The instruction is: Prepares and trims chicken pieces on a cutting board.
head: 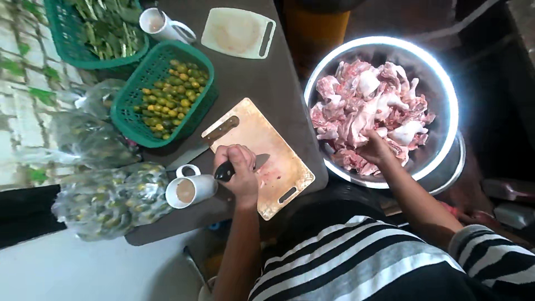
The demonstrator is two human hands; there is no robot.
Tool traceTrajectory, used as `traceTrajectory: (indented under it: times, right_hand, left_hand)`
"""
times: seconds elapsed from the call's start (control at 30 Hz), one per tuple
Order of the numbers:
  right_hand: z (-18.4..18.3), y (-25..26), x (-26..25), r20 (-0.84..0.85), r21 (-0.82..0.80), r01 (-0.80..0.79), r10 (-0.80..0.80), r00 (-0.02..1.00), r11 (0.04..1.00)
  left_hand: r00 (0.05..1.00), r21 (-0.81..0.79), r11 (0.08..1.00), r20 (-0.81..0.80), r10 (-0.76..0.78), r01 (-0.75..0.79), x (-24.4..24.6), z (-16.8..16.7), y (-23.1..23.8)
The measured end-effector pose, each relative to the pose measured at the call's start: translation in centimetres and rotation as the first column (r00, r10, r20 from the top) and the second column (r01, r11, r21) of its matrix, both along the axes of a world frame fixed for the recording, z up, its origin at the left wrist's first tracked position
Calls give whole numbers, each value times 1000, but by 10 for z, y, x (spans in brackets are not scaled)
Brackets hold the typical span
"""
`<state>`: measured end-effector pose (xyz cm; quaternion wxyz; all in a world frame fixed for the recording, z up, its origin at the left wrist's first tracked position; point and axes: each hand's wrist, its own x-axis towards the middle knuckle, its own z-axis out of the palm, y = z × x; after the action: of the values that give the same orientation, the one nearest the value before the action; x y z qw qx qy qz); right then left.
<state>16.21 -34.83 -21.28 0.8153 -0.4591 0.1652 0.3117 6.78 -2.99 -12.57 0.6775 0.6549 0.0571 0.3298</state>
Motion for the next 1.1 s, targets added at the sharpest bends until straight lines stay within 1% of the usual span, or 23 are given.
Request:
traceTrajectory:
  times: [0.03,0.1,0.17,0.23,0.33,0.4,0.43,0.53,0.57,0.6,0.63,0.67,0.7,0.73,0.77,0.8,0.83,0.87,0.9,0.93,1.0,1.07,1.1]
  right_hand:
    - [0,5,1,-39,71,31,-28,999,997]
    - [-2,14,1,-81,183,32,-17,997,983]
    - [0,26,2,-81,223,-7,26,996,975]
    - [0,38,2,-52,203,-53,65,997,978]
    - [13,67,-1,-28,93,-126,130,991,988]
    - [27,92,-5,-33,56,-209,211,977,976]
    - [31,104,-7,-43,69,-254,257,965,965]
    - [31,138,-10,-54,221,-431,453,890,875]
    - [29,149,-10,-49,232,-508,532,845,829]
    - [27,160,-7,-41,199,-598,616,786,776]
    - [21,170,-5,-39,110,-681,688,725,724]
    - [13,178,-2,-55,-9,-738,736,675,675]
    - [5,185,-1,-89,-146,-753,749,657,642]
    - [1,190,-1,-110,-297,-735,743,661,610]
    - [3,194,-1,-100,-458,-699,750,654,549]
    - [8,195,0,-79,-621,-645,783,617,446]
    - [16,194,0,-60,-765,-556,823,565,326]
    - [23,193,-1,-33,-868,-436,851,524,235]
    - [31,194,-2,19,-925,-321,868,496,203]
    - [38,201,0,87,-953,-221,887,453,206]
    - [49,230,10,236,-956,-98,925,297,276]
    - [49,278,22,367,-926,-58,925,102,374]
    - [41,304,29,386,-921,-61,923,7,385]
  left_hand:
    - [1000,-6,1000,1,10,-10,-2,-1,0]
    - [1000,-20,1000,12,24,-24,-6,-2,-2]
    - [999,-23,999,32,38,-37,-9,-5,-3]
    - [996,-32,997,60,70,-68,-12,-6,-3]
    - [984,-21,990,107,144,-143,-22,-3,-2]
    - [973,10,982,140,184,-187,-34,3,3]
    - [968,24,979,154,197,-203,-41,8,6]
    - [950,44,961,168,261,-272,-56,25,14]
    - [941,39,953,175,289,-300,-59,31,16]
    - [933,35,945,179,313,-324,-62,34,17]
    - [925,31,939,182,332,-343,-65,36,17]
    - [918,28,932,183,351,-362,-68,35,17]
    - [912,27,925,180,368,-378,-71,32,16]
    - [909,26,920,172,381,-391,-75,28,14]
    - [905,23,915,158,394,-402,-78,24,13]
    - [903,26,910,137,406,-413,-81,20,11]
    - [901,25,905,114,419,-424,-86,15,9]
    - [898,20,901,91,430,-433,-90,11,8]
    - [897,19,899,76,436,-439,-94,8,8]
    - [895,9,897,65,441,-442,-96,5,7]
    - [889,-19,891,54,454,-454,-99,1,4]
    - [884,-17,885,47,465,-465,-100,0,2]
    - [882,-9,883,47,469,-469,-100,-1,0]
